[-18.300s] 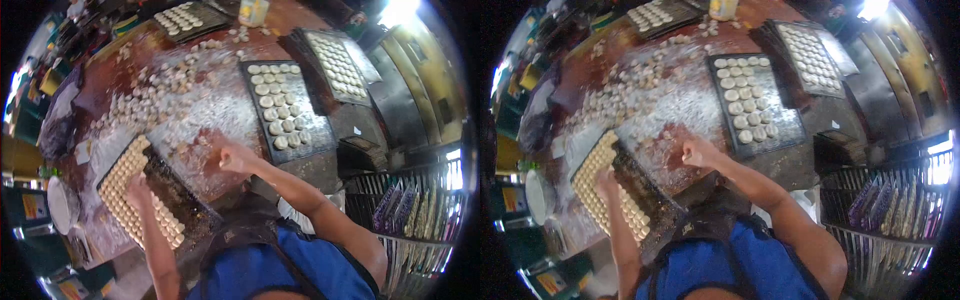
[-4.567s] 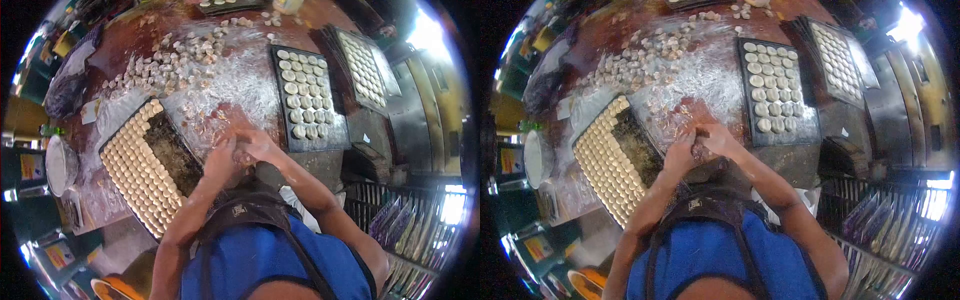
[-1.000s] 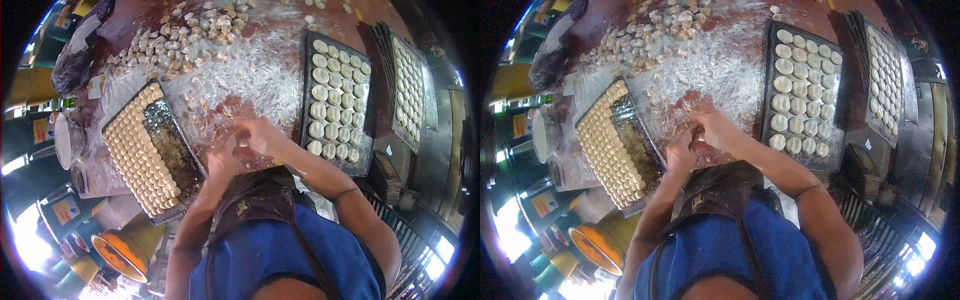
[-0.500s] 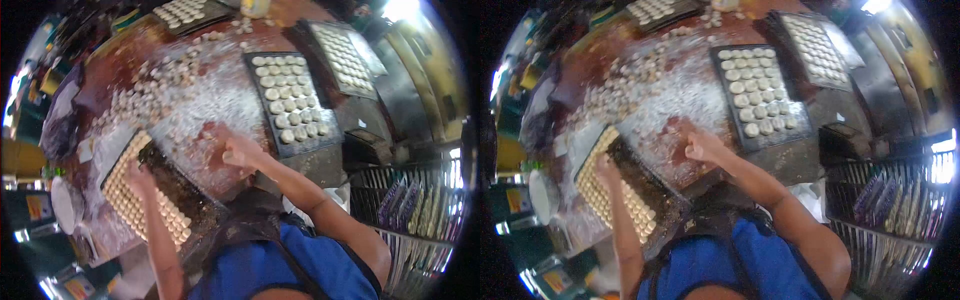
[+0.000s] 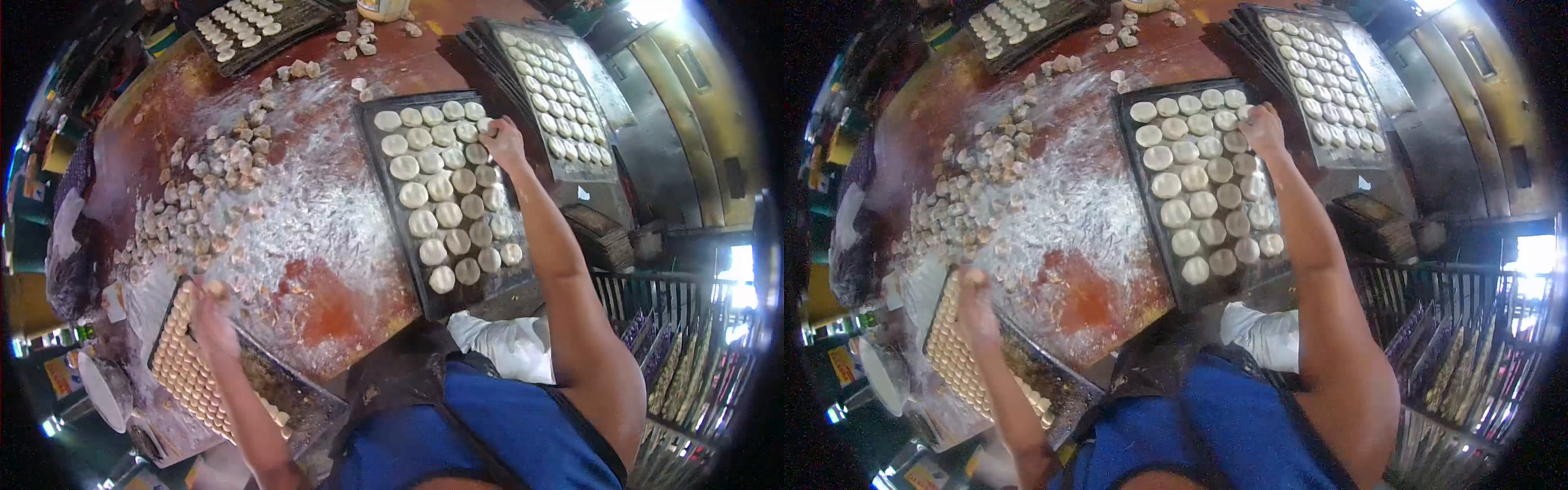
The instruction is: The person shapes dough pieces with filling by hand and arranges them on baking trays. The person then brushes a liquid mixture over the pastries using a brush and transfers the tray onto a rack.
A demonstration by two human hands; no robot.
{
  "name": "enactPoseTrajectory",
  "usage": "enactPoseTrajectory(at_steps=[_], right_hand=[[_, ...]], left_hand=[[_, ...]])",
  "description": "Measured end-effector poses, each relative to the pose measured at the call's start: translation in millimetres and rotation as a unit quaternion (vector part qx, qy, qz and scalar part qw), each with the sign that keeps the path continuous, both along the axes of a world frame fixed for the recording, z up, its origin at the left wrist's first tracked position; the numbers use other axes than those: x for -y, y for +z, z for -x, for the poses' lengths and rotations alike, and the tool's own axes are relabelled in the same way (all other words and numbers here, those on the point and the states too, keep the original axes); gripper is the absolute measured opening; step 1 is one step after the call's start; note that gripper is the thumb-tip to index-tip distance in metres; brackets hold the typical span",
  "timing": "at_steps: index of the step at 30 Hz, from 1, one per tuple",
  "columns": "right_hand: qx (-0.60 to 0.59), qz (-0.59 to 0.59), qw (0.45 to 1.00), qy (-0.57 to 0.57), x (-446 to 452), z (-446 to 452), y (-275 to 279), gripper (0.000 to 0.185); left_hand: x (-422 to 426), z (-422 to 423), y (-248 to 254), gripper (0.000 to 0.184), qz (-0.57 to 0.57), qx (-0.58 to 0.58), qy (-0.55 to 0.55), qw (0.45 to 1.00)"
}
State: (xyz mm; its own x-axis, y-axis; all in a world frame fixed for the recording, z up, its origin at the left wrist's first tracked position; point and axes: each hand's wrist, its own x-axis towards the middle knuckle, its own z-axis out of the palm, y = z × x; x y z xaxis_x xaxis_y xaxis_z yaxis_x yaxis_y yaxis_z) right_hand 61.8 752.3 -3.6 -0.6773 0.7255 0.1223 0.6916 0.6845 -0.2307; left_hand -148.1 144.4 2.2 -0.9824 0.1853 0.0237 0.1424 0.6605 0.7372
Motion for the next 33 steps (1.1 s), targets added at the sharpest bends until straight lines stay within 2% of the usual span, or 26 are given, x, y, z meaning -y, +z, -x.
enactPoseTrajectory(at_steps=[1, 2, 3, 4, 5, 6, 7, 9, 10, 11, 12, 13, 15, 16, 17, 18, 19, 20, 21, 23, 24, 25, 26, 28, 29, 33], right_hand=[[-0.048, -0.048, 0.996, -0.057, 7.9, 4.3, -17.4, 0.047], [0.023, -0.064, 0.997, -0.021, 21.0, 6.2, -13.1, 0.06], [0.02, -0.052, 0.998, -0.022, 29.7, 4.8, -24.2, 0.062], [0.015, -0.037, 0.999, -0.022, 35.8, 6.8, -35.4, 0.065], [0.093, -0.029, 0.993, -0.062, 40.6, 18.2, -25.5, 0.065], [0.17, -0.026, 0.98, -0.099, 45.0, 35.3, 5.9, 0.065], [0.258, 0.101, 0.954, -0.11, 53.5, 57.8, 50.5, 0.055], [0.042, 0.199, 0.979, -0.022, 102.7, 105.7, 55.8, 0.045], [-0.03, 0.256, 0.965, 0.046, 133.5, 134.8, 52.1, 0.042], [-0.091, 0.317, 0.937, 0.112, 164.2, 164.1, 48.3, 0.04], [-0.084, 0.283, 0.914, 0.279, 202.1, 193.2, 34.1, 0.038], [-0.094, 0.225, 0.903, 0.355, 235.3, 227.2, 0.9, 0.034], [-0.163, -0.088, 0.885, 0.427, 267.5, 279.6, -48.4, 0.031], [-0.167, -0.089, 0.883, 0.429, 271.5, 283.9, -35.5, 0.031], [-0.083, 0.062, 0.912, 0.396, 276.6, 283.7, -10.1, 0.024], [0.005, 0.212, 0.913, 0.35, 282.3, 282.2, 5.4, 0.018], [0.012, 0.047, 0.92, 0.389, 283.9, 279.3, 0.7, 0.01], [-0.048, 0.078, 0.921, 0.378, 295.9, 252.6, 18.3, 0.01], [-0.107, 0.105, 0.918, 0.368, 317.6, 216.9, 38.5, 0.009], [-0.253, 0.182, 0.867, 0.389, 378.5, 141.4, 34.9, 0.011], [-0.089, 0.233, 0.886, 0.39, 406.6, 113.3, 42.9, 0.013], [0.076, 0.279, 0.881, 0.375, 428.8, 94.1, 50.2, 0.016], [0.075, 0.27, 0.886, 0.37, 439.6, 80.3, 37.5, 0.016], [-0.118, 0.226, 0.9, 0.354, 449.6, 56.7, 11.4, 0.014], [-0.122, 0.278, 0.902, 0.308, 447.6, 46.6, 14.9, 0.019], [-0.134, 0.276, 0.911, 0.277, 455.1, 25.7, 34.1, 0.023]], left_hand=[[-15.6, -13.5, -1.4, 0.064, 0.019, 0.041, -0.015, 0.999], [-24.1, -31.2, 6.2, 0.062, 0.047, 0.153, -0.02, 0.987], [-32.4, -49.1, 14.0, 0.061, 0.088, 0.259, -0.029, 0.961], [-41.2, -62.6, 37.4, 0.053, 0.229, 0.368, -0.066, 0.899], [-20.9, -88.0, 13.4, 0.044, 0.008, 0.364, 0.035, 0.931], [-9.8, -105.1, 8.0, 0.039, -0.102, 0.345, 0.095, 0.928], [1.2, -122.1, 2.6, 0.036, -0.213, 0.316, 0.146, 0.913], [-9.5, -136.4, 30.1, 0.028, -0.381, 0.317, 0.186, 0.848], [-20.3, -136.6, 29.3, 0.028, -0.384, 0.306, 0.19, 0.85], [-33.7, -131.5, 22.8, 0.025, -0.254, 0.258, 0.1, 0.927], [-43.4, -130.3, 12.2, 0.023, -0.188, 0.248, 0.013, 0.95], [-53.3, -129.0, 1.5, 0.021, -0.126, 0.224, -0.072, 0.964], [-80.8, -128.4, 13.5, 0.017, -0.118, 0.298, -0.172, 0.932], [-92.0, -127.7, 35.6, 0.016, -0.099, 0.351, -0.187, 0.912], [-86.4, -126.8, 32.7, 0.016, -0.099, 0.347, -0.183, 0.914], [-76.3, -127.4, 25.8, 0.017, -0.002, 0.241, -0.238, 0.941], [-63.4, -129.2, 16.6, 0.018, 0.095, 0.131, -0.288, 0.944], [-46.3, -126.3, -15.7, 0.018, 0.091, 0.127, -0.287, 0.945], [-28.7, -119.1, -63.7, 0.017, -0.08, 0.227, -0.134, 0.961], [-14.9, -115.8, -79.2, 0.017, -0.253, 0.32, 0.015, 0.913], [-20.3, -112.0, -65.2, 0.017, -0.444, 0.39, 0.091, 0.801], [-24.3, -107.7, -51.9, 0.019, -0.607, 0.441, 0.159, 0.642], [-23.9, -105.2, -41.8, 0.019, -0.61, 0.444, 0.149, 0.639], [-21.1, -105.2, -25.8, 0.025, -0.483, 0.407, 0.079, 0.771], [-18.4, -105.9, -20.1, 0.027, -0.454, 0.407, 0.078, 0.788], [-9.8, -115.2, -45.4, 0.023, -0.445, 0.418, 0.002, 0.792]])
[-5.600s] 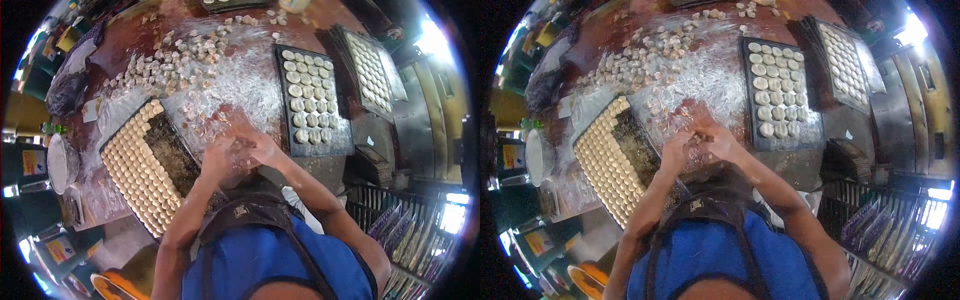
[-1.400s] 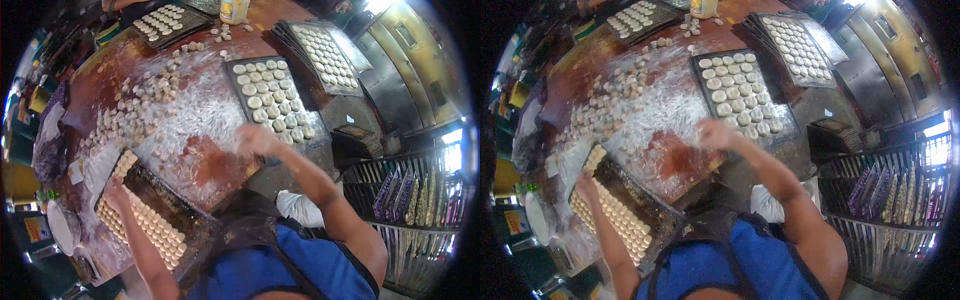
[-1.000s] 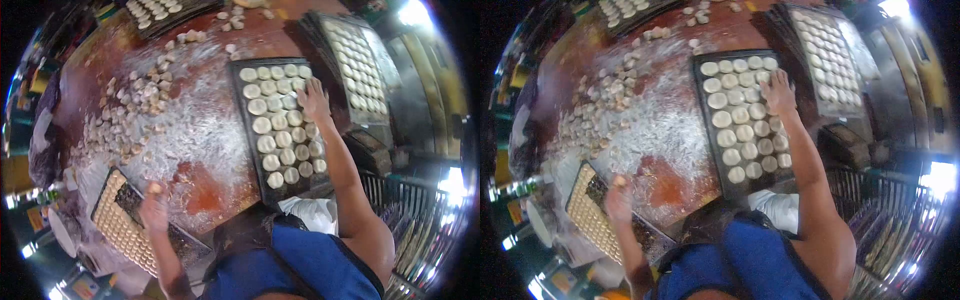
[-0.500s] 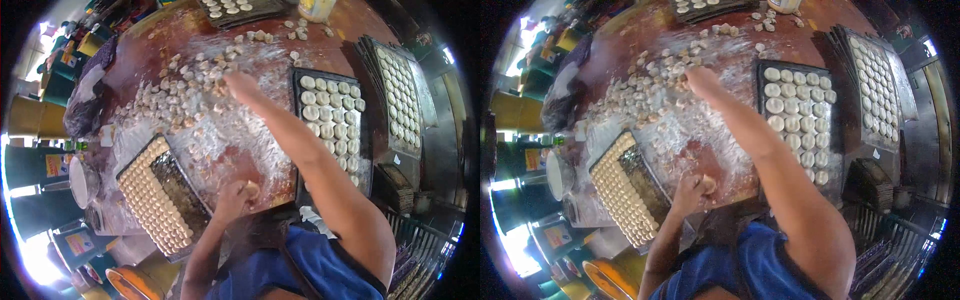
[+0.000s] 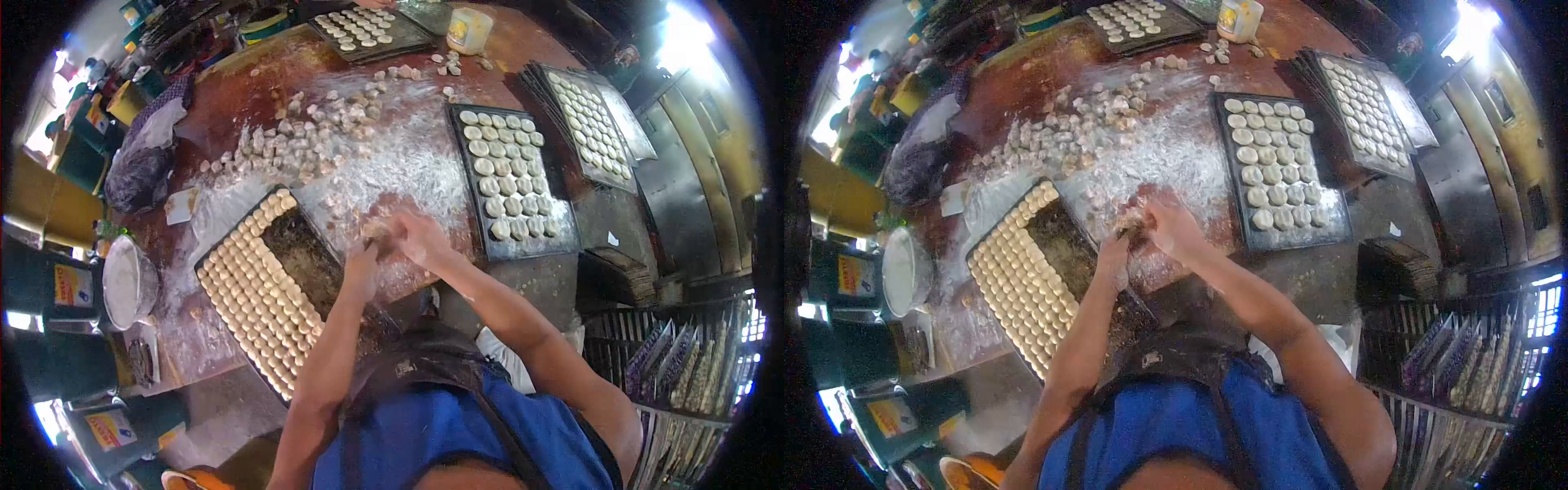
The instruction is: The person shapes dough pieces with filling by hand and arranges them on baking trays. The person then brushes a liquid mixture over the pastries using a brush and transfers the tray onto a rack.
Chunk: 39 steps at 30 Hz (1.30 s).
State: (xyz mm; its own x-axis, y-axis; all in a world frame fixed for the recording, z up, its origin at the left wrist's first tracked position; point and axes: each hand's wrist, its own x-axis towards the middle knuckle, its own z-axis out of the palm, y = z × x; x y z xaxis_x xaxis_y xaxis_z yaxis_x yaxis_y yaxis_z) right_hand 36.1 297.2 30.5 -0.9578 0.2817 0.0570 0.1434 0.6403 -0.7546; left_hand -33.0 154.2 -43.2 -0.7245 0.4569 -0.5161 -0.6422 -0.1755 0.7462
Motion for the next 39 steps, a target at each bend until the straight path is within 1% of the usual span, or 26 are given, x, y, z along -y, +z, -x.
enactPoseTrajectory(at_steps=[2, 3, 6, 7, 8, 9, 11, 12, 13, 14, 17, 19, 20, 21, 22, 24, 25, 27, 29, 31, 32, 33, 34, 36, 37, 39], right_hand=[[-0.007, -0.16, 0.987, -0.005, -1.0, 0.7, -9.6, 0.026], [-0.004, -0.164, 0.986, -0.004, -1.2, 0.0, -1.9, 0.026], [0.005, -0.038, 0.997, 0.066, -1.1, -2.4, 18.1, 0.03], [0.003, 0.065, 0.996, 0.061, -7.3, -0.5, 23.2, 0.032], [0.005, 0.168, 0.984, 0.056, -14.1, 3.5, 23.1, 0.034], [0.011, 0.172, 0.983, 0.068, -19.4, 13.0, 15.0, 0.034], [-0.2, -0.01, 0.949, 0.242, -29.9, 37.7, -2.8, 0.026], [-0.203, 0.001, 0.947, 0.251, -33.6, 46.8, -5.9, 0.026], [-0.185, 0.016, 0.954, 0.235, -35.6, 51.6, -9.0, 0.021], [-0.161, 0.033, 0.962, 0.22, -36.8, 52.5, -12.6, 0.017], [-0.087, 0.14, 0.935, 0.314, -48.5, 63.1, -8.2, 0.016], [-0.121, 0.136, 0.926, 0.331, -43.6, 65.6, -4.6, 0.02], [-0.106, 0.264, 0.924, 0.256, -37.5, 69.1, -2.0, 0.024], [-0.1, 0.321, 0.917, 0.216, -37.8, 69.6, -0.5, 0.025], [-0.098, 0.379, 0.904, 0.174, -38.3, 70.4, 1.1, 0.027], [0.157, 0.393, 0.868, 0.259, -47.9, 69.9, 1.8, 0.041], [0.146, 0.389, 0.875, 0.249, -43.4, 66.3, 6.4, 0.041], [0.152, 0.131, 0.977, 0.076, -29.2, 53.9, 15.7, 0.042], [0.082, 0.092, 0.991, 0.056, -5.1, 24.9, 17.9, 0.037], [0.014, 0.056, 0.997, 0.042, 2.8, 10.9, -4.3, 0.031], [-0.059, 0.085, 0.992, 0.069, 2.0, 3.9, -32.7, 0.033], [-0.096, 0.096, 0.988, 0.079, -3.4, -2.0, -38.0, 0.033], [-0.132, 0.105, 0.982, 0.09, -7.7, -7.4, -38.9, 0.034], [0.027, 0.289, 0.956, -0.043, -27.6, -16.2, -33.9, 0.033], [0.027, 0.289, 0.956, -0.047, -29.7, -16.4, -15.6, 0.033], [0.19, 0.291, 0.937, -0.027, -34.6, -18.6, 13.1, 0.029]], left_hand=[[-1.0, -9.8, 8.9, 0.023, -0.077, -0.06, -0.021, 0.995], [-1.8, -10.6, 11.9, 0.023, -0.081, -0.057, -0.019, 0.995], [10.8, -7.0, 15.2, 0.026, -0.02, -0.048, -0.001, 0.999], [16.3, -1.7, 14.8, 0.025, 0.135, -0.198, -0.059, 0.969], [18.1, 0.0, 13.4, 0.025, 0.284, -0.333, -0.115, 0.892], [17.3, -2.1, 33.7, 0.025, 0.291, -0.325, -0.106, 0.893], [10.6, -3.2, 95.4, 0.033, 0.291, -0.213, -0.228, 0.904], [7.0, -1.1, 96.3, 0.033, 0.302, -0.208, -0.22, 0.904], [5.8, -4.5, 93.9, 0.031, 0.115, -0.116, -0.118, 0.979], [4.4, -10.8, 90.3, 0.03, -0.078, -0.017, -0.004, 0.997], [-3.3, -12.3, 85.1, 0.028, -0.051, -0.068, 0.062, 0.994], [3.6, -18.3, 73.5, 0.028, -0.034, -0.072, 0.078, 0.994], [4.3, -17.3, 66.9, 0.029, -0.036, -0.092, 0.09, 0.991], [4.0, -15.9, 65.9, 0.029, -0.042, -0.115, 0.1, 0.987], [3.9, -13.1, 67.3, 0.027, 0.048, -0.122, 0.087, 0.988], [3.7, -6.0, 74.3, 0.027, 0.103, -0.182, 0.046, 0.977], [4.8, -3.7, 79.8, 0.028, 0.161, -0.232, 0.01, 0.959], [6.2, -6.5, 101.5, 0.029, 0.108, -0.214, -0.021, 0.971], [7.7, -5.7, 104.1, 0.029, 0.049, -0.192, -0.043, 0.979], [16.0, 6.3, 69.8, 0.028, 0.208, -0.291, -0.066, 0.931], [14.7, 10.9, 34.8, 0.03, 0.123, -0.289, -0.051, 0.948], [11.1, 1.3, 38.7, 0.03, 0.115, -0.288, -0.057, 0.949], [0.2, -12.8, 48.4, 0.035, 0.232, -0.355, -0.121, 0.898], [-18.9, -47.5, 53.3, 0.051, 0.308, -0.569, -0.101, 0.756], [-22.0, -45.9, 47.2, 0.051, 0.306, -0.569, -0.104, 0.756], [-21.2, -36.7, 29.0, 0.06, 0.369, -0.562, -0.261, 0.693]])
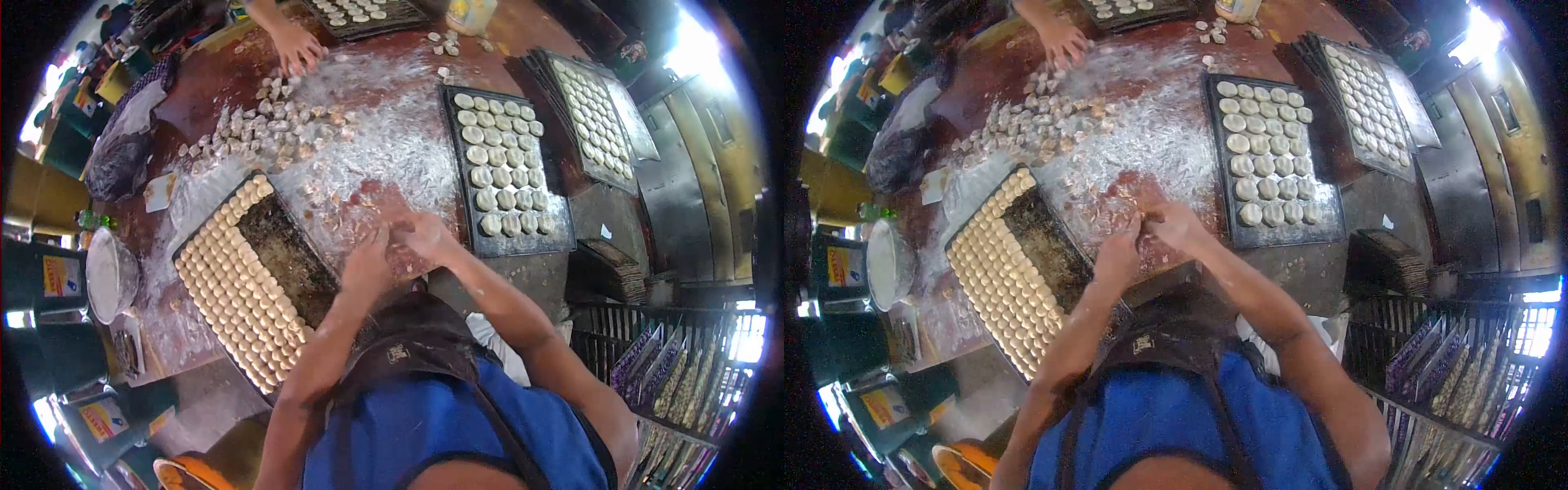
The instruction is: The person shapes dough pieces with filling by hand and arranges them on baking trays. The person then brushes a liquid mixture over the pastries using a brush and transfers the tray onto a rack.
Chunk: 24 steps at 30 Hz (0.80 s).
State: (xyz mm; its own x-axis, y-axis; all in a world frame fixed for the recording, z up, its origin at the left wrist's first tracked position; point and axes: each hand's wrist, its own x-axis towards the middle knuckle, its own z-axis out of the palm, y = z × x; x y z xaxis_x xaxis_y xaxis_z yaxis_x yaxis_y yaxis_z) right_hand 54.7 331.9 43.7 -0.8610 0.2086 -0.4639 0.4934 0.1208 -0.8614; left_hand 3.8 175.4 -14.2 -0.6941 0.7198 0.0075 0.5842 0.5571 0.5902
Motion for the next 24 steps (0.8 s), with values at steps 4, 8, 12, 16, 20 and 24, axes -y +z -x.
enactPoseTrajectory(at_steps=[4, 8, 12, 16, 20, 24], right_hand=[[-0.162, -0.1, 0.977, 0.096, -28.6, -0.5, -56.0, 0.023], [-0.328, -0.229, 0.911, 0.102, -31.5, -6.7, -89.8, 0.018], [-0.345, -0.145, 0.916, 0.145, -51.9, 13.4, -84.3, 0.025], [-0.248, -0.207, 0.893, 0.313, -60.1, 33.1, -81.0, 0.029], [-0.087, -0.198, 0.917, 0.334, -51.0, 49.6, -37.0, 0.04], [-0.144, -0.249, 0.903, 0.318, -36.8, 63.6, -12.3, 0.048]], left_hand=[[-1.2, 23.1, 4.9, 0.031, -0.164, 0.06, 0.03, 0.984], [-31.4, 5.5, -17.9, 0.018, -0.172, 0.078, 0.147, 0.971], [-15.1, -6.1, -25.3, 0.023, -0.145, 0.085, 0.202, 0.965], [-25.9, 2.4, -15.0, 0.021, -0.076, 0.063, 0.167, 0.981], [-36.2, -17.5, -1.8, 0.033, -0.159, 0.062, 0.168, 0.971], [11.0, -2.3, 13.0, 0.036, -0.065, 0.114, 0.146, 0.981]])
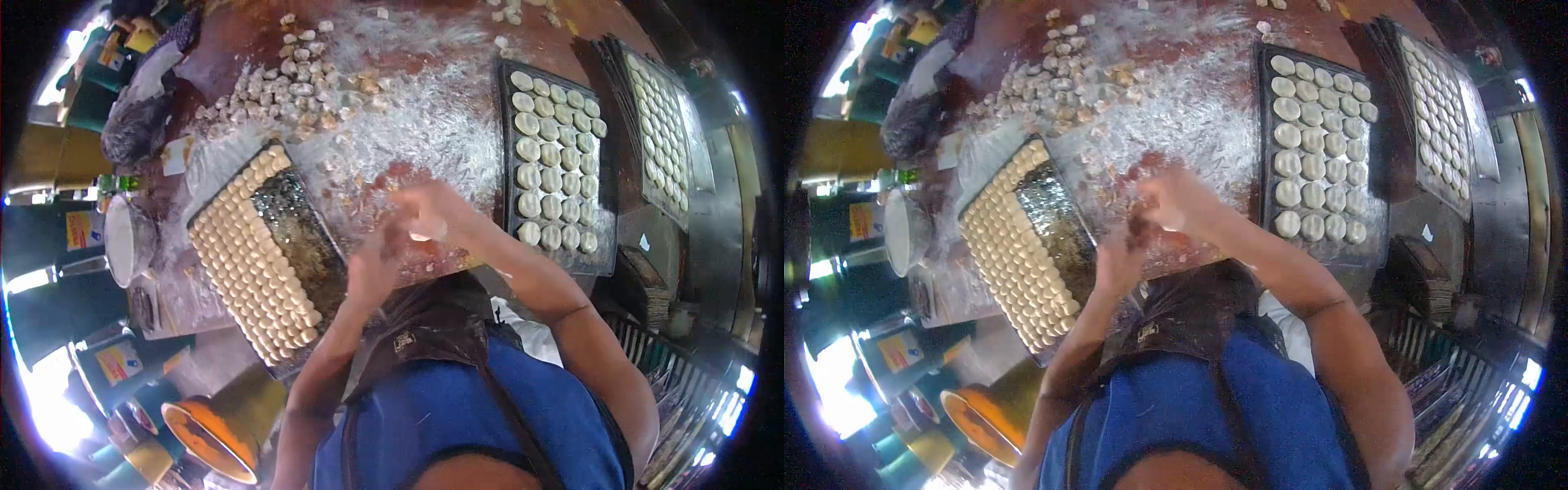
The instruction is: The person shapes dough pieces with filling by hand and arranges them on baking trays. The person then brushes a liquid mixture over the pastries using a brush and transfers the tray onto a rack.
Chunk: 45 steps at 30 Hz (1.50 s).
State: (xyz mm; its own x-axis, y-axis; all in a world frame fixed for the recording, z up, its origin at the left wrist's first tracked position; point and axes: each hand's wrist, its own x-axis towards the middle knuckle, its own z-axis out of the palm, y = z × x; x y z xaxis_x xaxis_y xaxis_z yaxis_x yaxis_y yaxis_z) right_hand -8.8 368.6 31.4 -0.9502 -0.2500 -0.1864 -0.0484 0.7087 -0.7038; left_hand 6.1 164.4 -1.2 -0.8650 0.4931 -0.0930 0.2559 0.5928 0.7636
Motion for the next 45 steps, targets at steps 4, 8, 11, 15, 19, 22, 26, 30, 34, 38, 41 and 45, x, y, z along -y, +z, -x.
enactPoseTrajectory(at_steps=[4, 8, 11, 15, 19, 22, 26, 30, 34, 38, 41, 45], right_hand=[[-0.346, -0.316, 0.873, -0.137, 55.5, -1.5, -61.0, 0.058], [-0.047, -0.176, 0.943, -0.28, 53.3, -29.3, -37.9, 0.054], [-0.058, -0.091, 0.974, -0.199, 21.0, -61.9, -60.6, 0.044], [0.134, 0.066, 0.968, -0.202, 8.5, -86.5, -17.4, 0.031], [-0.018, -0.046, 0.903, -0.427, -124.6, -99.7, 39.3, 0.041], [-0.318, -0.086, 0.768, -0.549, -252.1, -111.0, 39.0, 0.028], [-0.143, -0.297, 0.832, -0.446, -357.2, -119.4, -40.9, 0.029], [-0.19, -0.415, 0.74, -0.494, -340.1, -107.2, -86.2, 0.045], [0.209, -0.334, 0.786, -0.477, -314.1, -50.3, 11.4, 0.047], [-0.133, 0.065, 0.933, -0.329, -223.4, 64.3, -38.7, 0.038], [-0.089, -0.026, 0.991, -0.095, -100.6, 142.2, -31.3, 0.031], [-0.135, -0.093, 0.984, -0.068, -42.3, 151.5, -28.6, 0.023]], left_hand=[[46.4, 54.6, 9.8, 0.029, -0.059, 0.001, 0.173, 0.983], [85.4, 102.2, 19.4, 0.03, -0.024, -0.04, 0.229, 0.972], [118.9, 160.2, -22.9, 0.031, 0.048, -0.254, 0.202, 0.945], [144.8, 197.8, -33.3, 0.029, 0.138, -0.259, 0.123, 0.948], [158.4, 199.0, -42.9, 0.03, 0.153, -0.35, 0.096, 0.919], [158.1, 212.9, -50.0, 0.028, 0.169, -0.271, 0.133, 0.938], [131.9, 200.6, -12.9, 0.023, 0.063, -0.181, 0.372, 0.908], [159.9, 143.2, -28.4, 0.034, 0.189, -0.044, 0.344, 0.919], [101.9, 30.8, -14.1, 0.043, -0.209, 0.123, 0.397, 0.885], [64.3, 15.3, -12.0, 0.034, -0.311, 0.157, 0.35, 0.87], [-16.5, 40.1, 16.0, 0.021, -0.098, 0.201, 0.238, 0.945], [-36.3, 36.2, 6.6, 0.019, -0.109, 0.271, 0.072, 0.954]])
